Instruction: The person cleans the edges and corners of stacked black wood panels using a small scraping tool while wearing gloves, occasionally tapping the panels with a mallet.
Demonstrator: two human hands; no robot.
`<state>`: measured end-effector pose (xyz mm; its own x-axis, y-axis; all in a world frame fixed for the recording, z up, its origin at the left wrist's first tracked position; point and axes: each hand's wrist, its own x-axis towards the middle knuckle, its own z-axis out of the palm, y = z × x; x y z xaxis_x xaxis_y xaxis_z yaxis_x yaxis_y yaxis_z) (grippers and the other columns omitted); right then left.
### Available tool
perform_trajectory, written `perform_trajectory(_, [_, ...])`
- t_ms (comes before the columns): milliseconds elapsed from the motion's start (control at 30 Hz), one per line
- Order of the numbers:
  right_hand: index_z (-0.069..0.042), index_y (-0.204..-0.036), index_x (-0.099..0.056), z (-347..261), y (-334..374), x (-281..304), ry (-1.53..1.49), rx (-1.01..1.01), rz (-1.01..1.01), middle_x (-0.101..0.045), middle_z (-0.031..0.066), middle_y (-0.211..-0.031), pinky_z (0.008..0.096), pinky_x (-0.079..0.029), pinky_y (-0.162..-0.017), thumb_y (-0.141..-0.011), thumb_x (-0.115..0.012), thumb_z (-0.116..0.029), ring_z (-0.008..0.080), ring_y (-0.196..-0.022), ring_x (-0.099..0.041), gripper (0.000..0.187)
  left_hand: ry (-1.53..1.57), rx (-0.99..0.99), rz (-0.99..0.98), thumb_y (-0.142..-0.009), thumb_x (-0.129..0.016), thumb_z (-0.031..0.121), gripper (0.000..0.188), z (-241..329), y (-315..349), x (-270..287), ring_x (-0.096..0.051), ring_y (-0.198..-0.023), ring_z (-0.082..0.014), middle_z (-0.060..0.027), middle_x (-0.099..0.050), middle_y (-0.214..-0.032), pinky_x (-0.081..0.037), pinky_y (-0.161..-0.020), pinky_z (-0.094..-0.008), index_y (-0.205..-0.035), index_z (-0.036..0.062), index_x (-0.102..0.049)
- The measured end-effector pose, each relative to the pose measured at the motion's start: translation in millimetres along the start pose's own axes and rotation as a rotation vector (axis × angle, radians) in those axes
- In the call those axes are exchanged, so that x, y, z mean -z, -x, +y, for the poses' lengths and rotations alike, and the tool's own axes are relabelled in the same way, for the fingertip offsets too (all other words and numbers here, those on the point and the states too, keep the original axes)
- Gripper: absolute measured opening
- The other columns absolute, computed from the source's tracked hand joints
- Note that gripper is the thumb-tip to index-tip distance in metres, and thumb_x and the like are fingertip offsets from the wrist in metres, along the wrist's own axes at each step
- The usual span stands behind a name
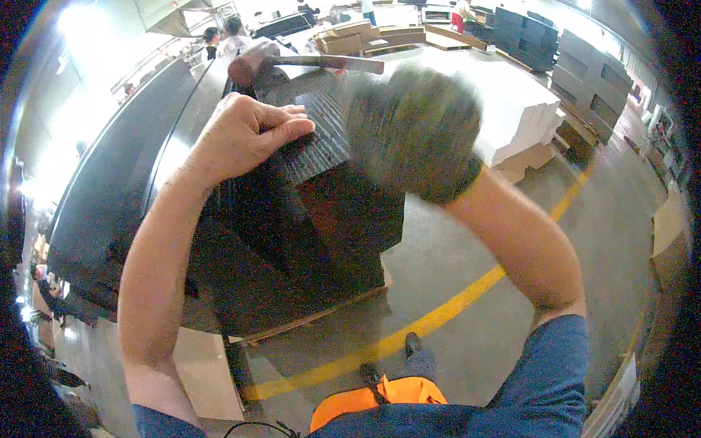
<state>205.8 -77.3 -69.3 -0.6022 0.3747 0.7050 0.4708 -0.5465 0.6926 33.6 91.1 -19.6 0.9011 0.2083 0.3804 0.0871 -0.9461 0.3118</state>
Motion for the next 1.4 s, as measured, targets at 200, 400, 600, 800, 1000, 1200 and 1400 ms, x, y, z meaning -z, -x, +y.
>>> perform_trajectory(200, [-0.006,-0.078,-0.060,-2,-34,-60,-0.900,-0.126,-0.040,-0.058,0.0158,-0.069,0.0427,-0.048,-0.060,-0.082,-0.059,-0.010,0.0338,-0.066,-0.061,0.006,-0.157,-0.137,0.005,-0.090,-0.065,0.035,0.030,8,10,3,-0.068,-0.098,-0.0272,-0.0171,-0.070,-0.101,-0.054,-0.088,-0.0363,-0.093,0.0056,-0.074])
perform_trajectory(400, [-0.003,-0.085,-0.063,3,-49,-54,-1.147,-0.214,-0.167,-0.062,0.0114,-0.078,0.0341,-0.051,-0.057,-0.073,-0.063,0.001,0.0254,-0.065,-0.062,0.013,-0.497,-0.123,-0.056,-0.096,-0.055,0.031,0.035,48,39,4,-0.067,-0.096,-0.0352,-0.0191,-0.064,-0.119,-0.054,-0.084,-0.0434,-0.116,0.0037,-0.063])
perform_trajectory(600, [0.001,-0.086,-0.063,-3,-51,-50,-1.530,-0.514,-0.355,-0.060,0.0041,-0.074,0.0248,-0.046,-0.050,-0.091,-0.056,-0.009,0.0088,-0.058,-0.056,0.013,-0.111,-0.054,1.019,-0.088,-0.070,0.034,0.060,69,99,-90,-0.071,-0.090,-0.0264,-0.0234,-0.065,-0.116,-0.057,-0.071,-0.0328,-0.129,-0.0064,-0.053])
perform_trajectory(800, [-0.001,-0.086,-0.065,-3,-50,-39,-1.694,-0.856,-0.507,-0.058,0.0022,-0.068,0.0230,-0.042,-0.047,-0.092,-0.057,-0.021,0.0072,-0.054,-0.053,0.022,0.102,0.092,1.077,-0.083,-0.075,0.017,0.046,76,83,-146,-0.070,-0.094,-0.0354,-0.0304,-0.065,-0.108,-0.058,-0.073,-0.0337,-0.115,-0.0127,-0.060])
perform_trajectory(1000, [-0.002,-0.087,-0.065,6,-45,-39,-1.641,-0.729,-0.386,-0.057,-0.0007,-0.067,0.0216,-0.042,-0.049,-0.092,-0.058,-0.023,0.0065,-0.055,-0.053,0.023,0.027,0.141,1.165,-0.089,-0.068,0.008,0.031,71,72,-155,-0.067,-0.062,-0.0127,-0.0249,-0.070,-0.097,-0.051,-0.052,-0.0243,-0.114,-0.0100,-0.064])
perform_trajectory(1200, [-0.001,-0.088,-0.063,-17,-42,-68,-1.218,-0.289,-0.116,-0.062,0.0112,-0.078,0.0365,-0.050,-0.060,-0.079,-0.058,0.001,0.0276,-0.068,-0.060,0.011,0.143,0.235,1.172,-0.085,-0.073,0.012,0.028,54,77,-155,-0.073,-0.077,-0.0181,-0.0211,-0.070,-0.098,-0.057,-0.063,-0.0288,-0.108,-0.0044,-0.069])
perform_trajectory(1400, [0.002,-0.110,-0.063,31,-2,-78,-1.042,-0.385,-0.576,-0.062,0.0204,-0.098,0.0417,-0.046,-0.088,-0.083,-0.055,-0.004,0.0366,-0.099,-0.057,0.029,0.315,0.120,1.278,-0.086,-0.070,0.011,0.025,62,41,-172,-0.073,-0.085,-0.0263,-0.0205,-0.068,-0.107,-0.059,-0.067,-0.0329,-0.109,0.0024,-0.069])
